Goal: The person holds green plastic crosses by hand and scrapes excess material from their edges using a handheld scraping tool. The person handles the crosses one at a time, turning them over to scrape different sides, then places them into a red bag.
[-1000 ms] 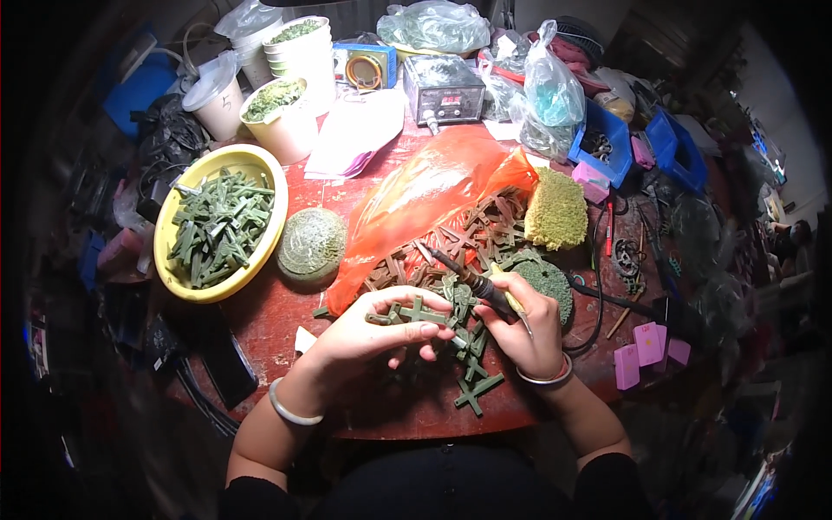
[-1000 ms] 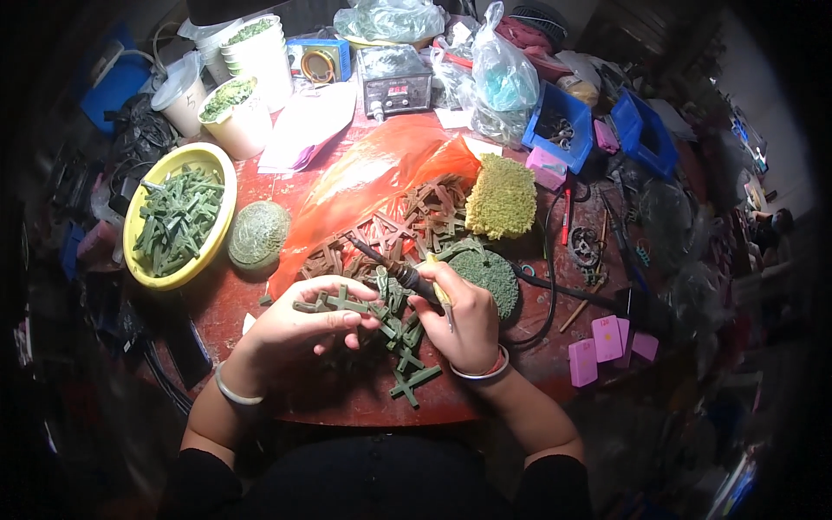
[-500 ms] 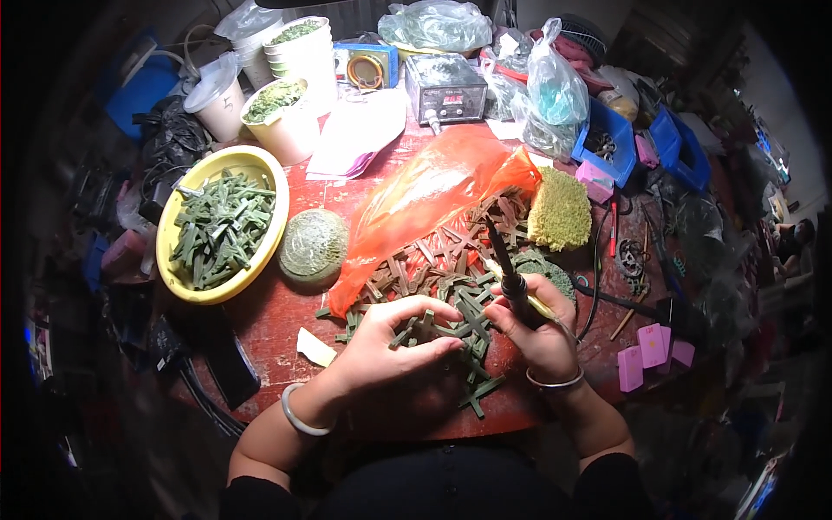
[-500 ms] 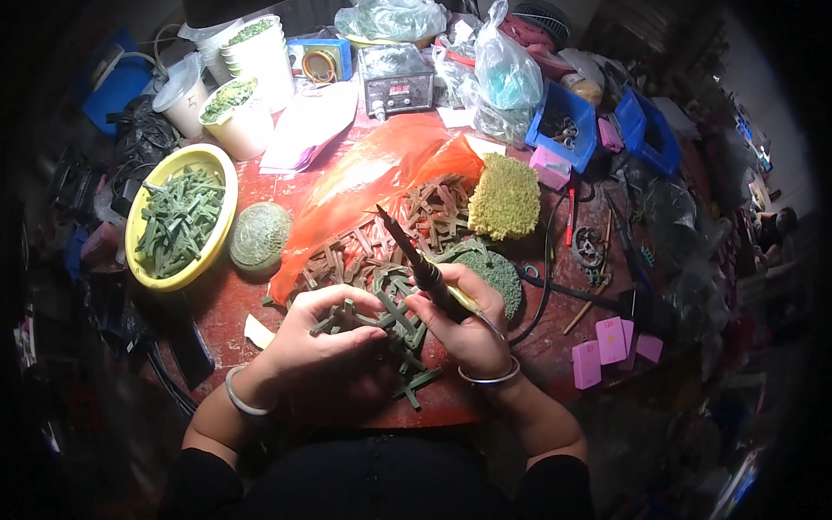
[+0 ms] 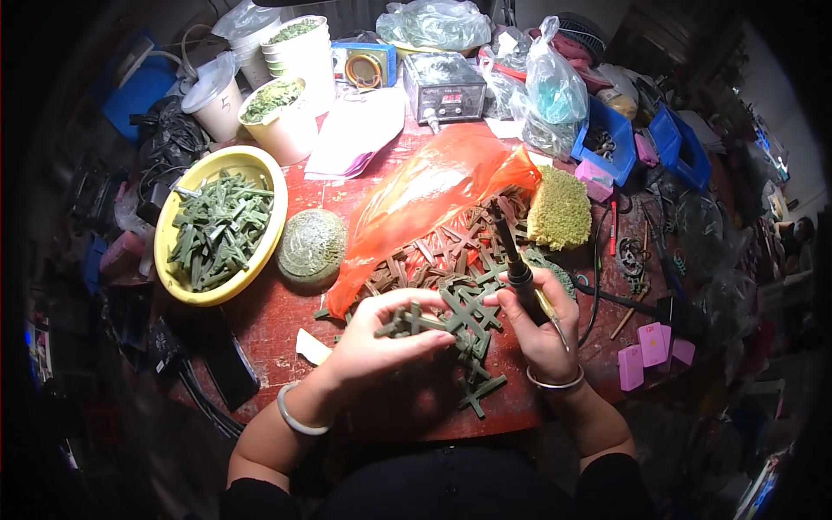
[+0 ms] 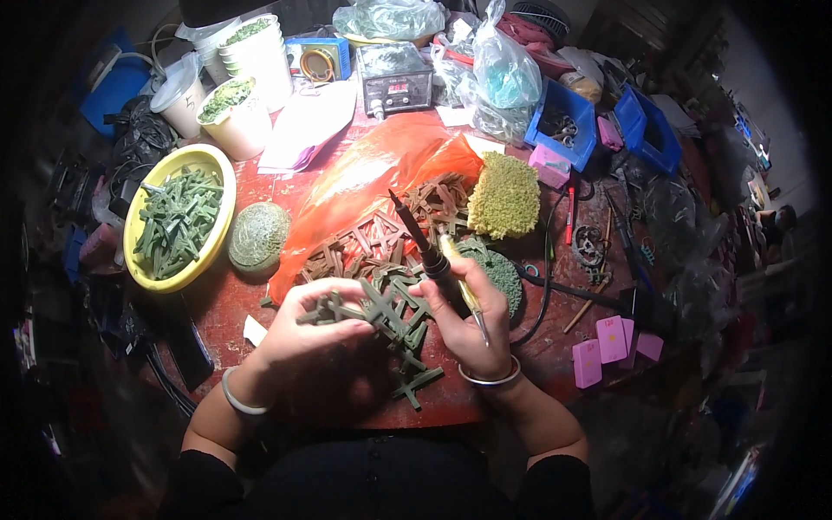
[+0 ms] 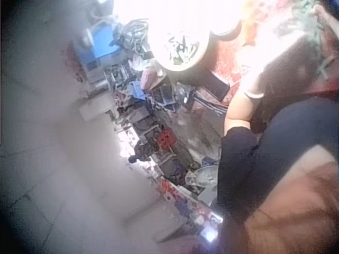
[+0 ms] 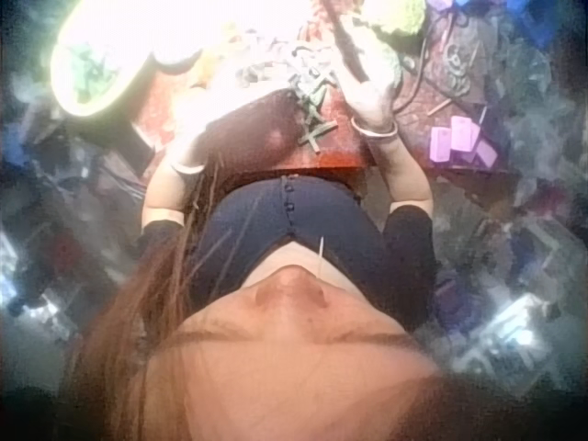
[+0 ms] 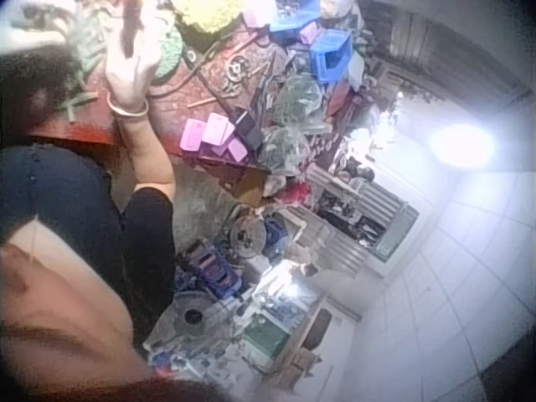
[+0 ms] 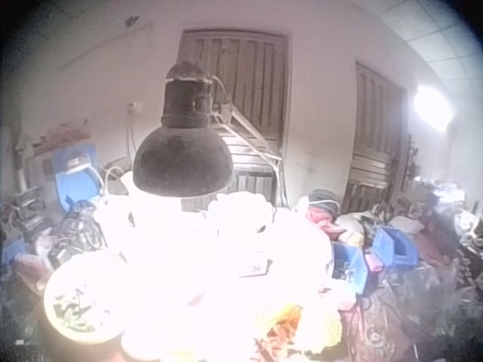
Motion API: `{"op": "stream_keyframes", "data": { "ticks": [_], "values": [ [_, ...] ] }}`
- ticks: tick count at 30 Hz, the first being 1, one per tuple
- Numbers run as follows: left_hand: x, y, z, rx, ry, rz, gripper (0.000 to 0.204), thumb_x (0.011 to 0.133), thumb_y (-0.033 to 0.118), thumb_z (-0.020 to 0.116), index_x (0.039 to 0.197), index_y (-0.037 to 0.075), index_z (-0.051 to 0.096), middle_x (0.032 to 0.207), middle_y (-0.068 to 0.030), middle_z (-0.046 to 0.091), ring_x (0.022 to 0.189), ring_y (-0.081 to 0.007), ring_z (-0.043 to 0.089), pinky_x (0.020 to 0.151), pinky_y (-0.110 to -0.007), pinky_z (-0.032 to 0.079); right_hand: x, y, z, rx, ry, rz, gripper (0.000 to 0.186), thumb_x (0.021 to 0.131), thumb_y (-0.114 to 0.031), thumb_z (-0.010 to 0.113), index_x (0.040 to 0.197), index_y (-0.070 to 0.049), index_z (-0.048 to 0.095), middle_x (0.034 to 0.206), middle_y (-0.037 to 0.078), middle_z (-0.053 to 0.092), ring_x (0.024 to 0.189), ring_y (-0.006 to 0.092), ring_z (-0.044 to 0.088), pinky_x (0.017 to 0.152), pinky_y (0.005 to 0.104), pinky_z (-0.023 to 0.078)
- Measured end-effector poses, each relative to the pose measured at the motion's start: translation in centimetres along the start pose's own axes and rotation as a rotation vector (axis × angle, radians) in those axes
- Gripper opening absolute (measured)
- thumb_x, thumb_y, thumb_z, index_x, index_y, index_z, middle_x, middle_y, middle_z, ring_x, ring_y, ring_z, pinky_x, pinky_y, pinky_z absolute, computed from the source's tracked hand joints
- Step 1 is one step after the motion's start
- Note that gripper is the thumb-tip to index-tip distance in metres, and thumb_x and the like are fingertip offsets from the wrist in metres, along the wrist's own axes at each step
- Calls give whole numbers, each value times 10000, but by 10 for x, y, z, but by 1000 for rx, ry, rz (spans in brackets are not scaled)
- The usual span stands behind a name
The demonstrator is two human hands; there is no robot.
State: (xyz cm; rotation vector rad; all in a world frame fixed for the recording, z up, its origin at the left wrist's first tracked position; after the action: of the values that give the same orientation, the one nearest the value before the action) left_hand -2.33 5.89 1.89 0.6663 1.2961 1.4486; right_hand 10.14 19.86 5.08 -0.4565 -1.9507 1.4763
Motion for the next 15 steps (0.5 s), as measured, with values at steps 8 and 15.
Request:
{"op": "stream_keyframes", "data": {
  "ticks": [8, 15],
  "values": [
    [-10, 27, 3, -637, -214, 79, 449, 804, 102, 752, 1202, 45, 551, 1016, -116, 613, 764, -166, 611, 530, -187, 459, 6, -5, 1, -453, 113, -150, 216, 854, -33, 712, 1038, -27, 599, 786, 174, 674, 685, 333, 692, 588, 376, 504],
    [-1, 9, -2, -668, -315, 66, 217, 929, 222, 658, 851, 86, 508, 790, -42, 537, 732, -127, 549, 487, -192, 360, 5, -6, 25, -646, -70, -152, 344, 748, -83, 799, 1010, -48, 579, 810, 178, 667, 724, 383, 667, 613, 426, 513]
  ]
}}
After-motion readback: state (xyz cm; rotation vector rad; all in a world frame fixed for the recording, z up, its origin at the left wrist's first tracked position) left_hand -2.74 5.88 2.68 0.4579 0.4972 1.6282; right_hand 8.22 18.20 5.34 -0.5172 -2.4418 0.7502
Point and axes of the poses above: each hand's wrist, its own x-axis towards the middle knuckle, its own z-axis out of the palm, y = z × x, the point moved 9 cm from there along x, towards the middle knuckle
